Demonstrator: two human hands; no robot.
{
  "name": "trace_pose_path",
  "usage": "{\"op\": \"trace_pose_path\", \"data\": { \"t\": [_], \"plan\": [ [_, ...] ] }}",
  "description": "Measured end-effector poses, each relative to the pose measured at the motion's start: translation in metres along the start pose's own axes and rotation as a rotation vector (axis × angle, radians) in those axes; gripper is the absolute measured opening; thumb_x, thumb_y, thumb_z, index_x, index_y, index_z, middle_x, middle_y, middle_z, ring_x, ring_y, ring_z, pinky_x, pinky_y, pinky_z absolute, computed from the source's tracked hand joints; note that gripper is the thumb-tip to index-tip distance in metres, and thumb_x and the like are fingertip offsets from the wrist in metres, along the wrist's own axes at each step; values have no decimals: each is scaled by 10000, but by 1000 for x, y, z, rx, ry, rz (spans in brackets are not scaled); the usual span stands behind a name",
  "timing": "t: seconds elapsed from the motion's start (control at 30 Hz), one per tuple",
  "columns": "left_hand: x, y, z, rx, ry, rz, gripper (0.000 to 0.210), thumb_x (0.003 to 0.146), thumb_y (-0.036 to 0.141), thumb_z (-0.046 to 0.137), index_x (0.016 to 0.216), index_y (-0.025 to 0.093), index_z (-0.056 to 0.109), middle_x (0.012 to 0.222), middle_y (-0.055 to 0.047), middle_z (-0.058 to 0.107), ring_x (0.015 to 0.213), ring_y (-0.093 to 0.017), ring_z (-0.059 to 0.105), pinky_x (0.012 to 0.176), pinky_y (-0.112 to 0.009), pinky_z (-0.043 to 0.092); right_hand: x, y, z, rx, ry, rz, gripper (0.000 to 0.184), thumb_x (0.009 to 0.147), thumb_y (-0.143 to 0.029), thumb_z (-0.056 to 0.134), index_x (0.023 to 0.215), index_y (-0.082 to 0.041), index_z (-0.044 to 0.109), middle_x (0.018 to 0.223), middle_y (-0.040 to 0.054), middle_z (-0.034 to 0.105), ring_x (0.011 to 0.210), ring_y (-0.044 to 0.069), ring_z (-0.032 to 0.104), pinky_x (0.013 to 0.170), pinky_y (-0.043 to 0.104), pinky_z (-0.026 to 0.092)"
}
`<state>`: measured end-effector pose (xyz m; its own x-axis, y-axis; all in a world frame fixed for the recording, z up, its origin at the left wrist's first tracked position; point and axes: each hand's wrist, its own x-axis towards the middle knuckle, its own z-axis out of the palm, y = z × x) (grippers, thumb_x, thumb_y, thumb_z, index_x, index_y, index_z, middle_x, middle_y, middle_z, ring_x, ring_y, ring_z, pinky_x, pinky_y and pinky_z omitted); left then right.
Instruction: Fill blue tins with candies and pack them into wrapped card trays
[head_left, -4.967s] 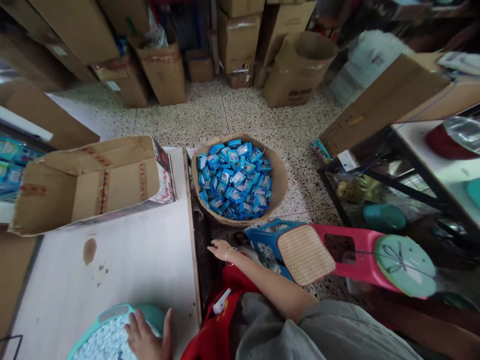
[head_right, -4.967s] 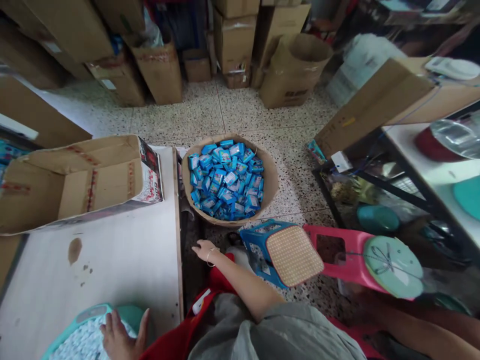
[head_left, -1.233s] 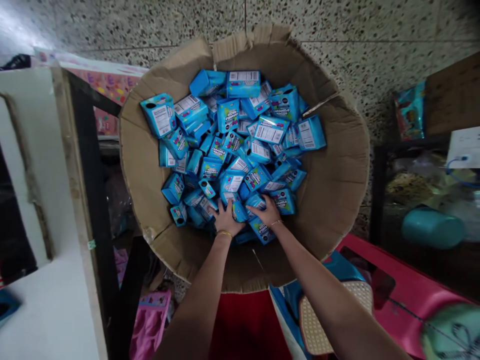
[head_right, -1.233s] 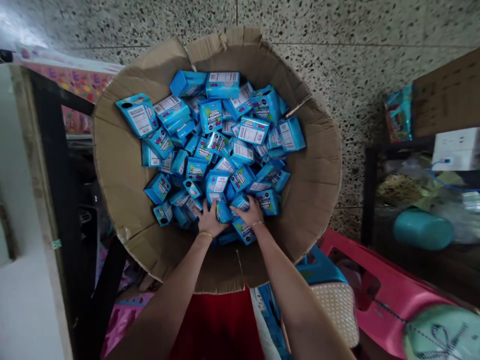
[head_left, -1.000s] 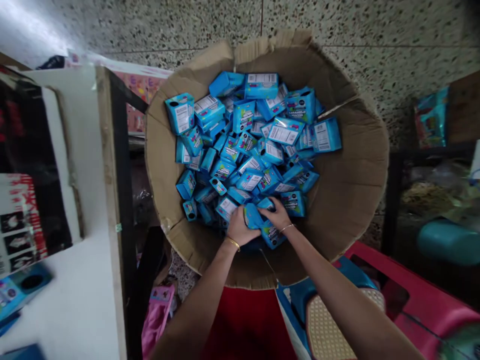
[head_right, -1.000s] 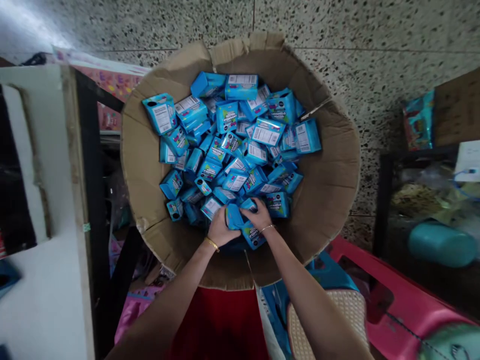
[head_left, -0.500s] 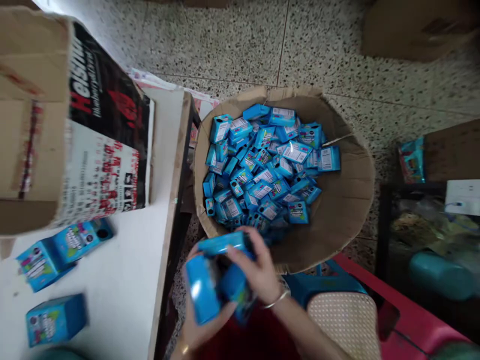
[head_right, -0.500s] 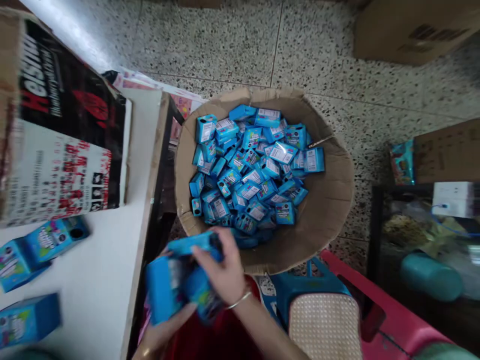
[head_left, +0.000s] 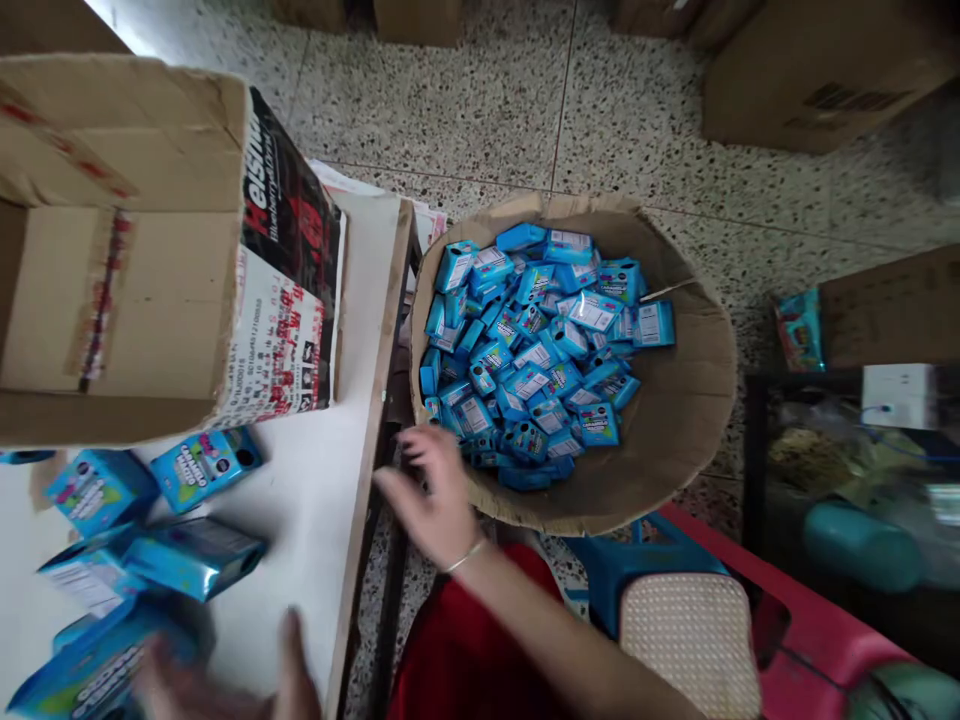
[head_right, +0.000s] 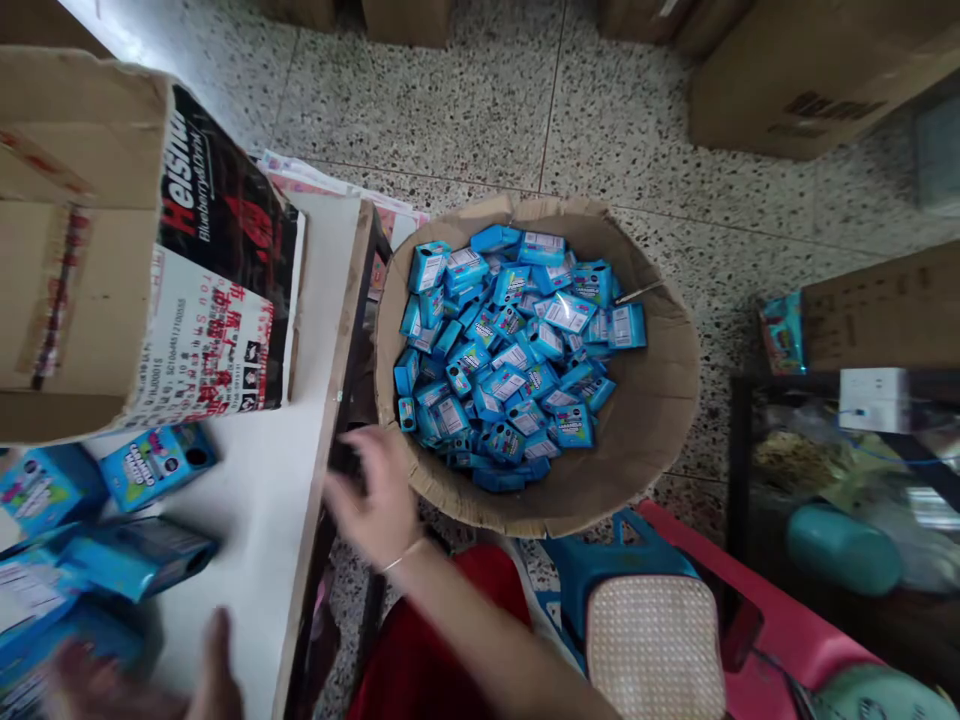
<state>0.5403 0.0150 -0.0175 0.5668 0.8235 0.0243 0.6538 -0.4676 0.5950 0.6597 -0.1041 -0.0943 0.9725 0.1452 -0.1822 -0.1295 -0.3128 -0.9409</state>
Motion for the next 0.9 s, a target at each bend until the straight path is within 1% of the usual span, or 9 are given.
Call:
{"op": "trace_pose_path", "data": {
  "t": [0.03,0.1,0.23,0.33,0.4,0.5,0.63,0.8,0.9],
  "plan": [
    [-8,14,23,-78,-72,83,786,702,441,664,1370,549,264,1477,156,335,1377,-281,326,1124,-469,328,4,37,-28,-168,97,78,514,875,-522,498,1270,-195,473,1286,132,503,1196,246,480,1017,439,413],
    [-18,42,84,-174,-483,162,674,806,402,591,1411,379,295,1451,-7,408,1307,-267,434,1077,-453,402,7,115,-78,-570,131,213,734,788,-568,590,1347,-126,415,1389,211,404,1290,343,375,1055,535,320],
    [-13,74,242,226,-1015,257,926,684,399,738,1454,205,261,1490,-142,332,1392,-333,277,1134,-464,299,11,239,-135,-1106,-274,210,1038,580,-576,754,1439,-178,327,1549,179,176,1416,430,42,1095,635,66],
    [-10,69,342,611,-1112,100,1172,543,504,809,1487,206,183,1574,-161,91,1424,-431,50,1085,-575,304,23,281,-148,-1253,-399,199,1056,537,-553,779,1433,-196,350,1549,176,181,1412,448,-11,1076,651,-18],
    [-18,58,383,733,-1078,80,1254,507,566,798,1501,241,108,1586,-131,-23,1419,-448,-21,1048,-639,299,34,291,-151,-1272,-435,216,1013,542,-547,771,1403,-164,400,1519,202,241,1397,479,8,1068,654,0],
    [-41,39,404,831,-1000,114,1222,553,538,773,1505,244,64,1585,-134,20,1416,-439,70,1042,-683,251,43,295,-150,-1226,-498,220,953,539,-521,761,1352,-129,454,1475,212,306,1372,521,15,1046,641,125],
    [-60,18,391,880,-983,195,881,736,439,647,1473,208,226,1443,-185,395,1352,-378,304,1075,-661,192,42,292,-147,-1175,-521,264,901,552,-516,735,1319,-121,474,1456,191,328,1351,551,-31,994,646,221],
    [-51,11,392,829,-891,106,1005,633,658,638,1453,229,248,1557,-153,158,1409,-383,152,1038,-629,279,37,291,-141,-1120,-501,284,825,606,-561,691,1303,-179,470,1504,153,260,1378,481,-94,974,705,211],
    [-44,16,403,794,-839,33,1006,564,726,627,1394,228,352,1503,-165,269,1372,-389,237,1025,-609,299,38,290,-134,-1093,-487,298,845,603,-592,687,1289,-146,475,1499,182,257,1384,468,-87,988,685,224]
  ]
}}
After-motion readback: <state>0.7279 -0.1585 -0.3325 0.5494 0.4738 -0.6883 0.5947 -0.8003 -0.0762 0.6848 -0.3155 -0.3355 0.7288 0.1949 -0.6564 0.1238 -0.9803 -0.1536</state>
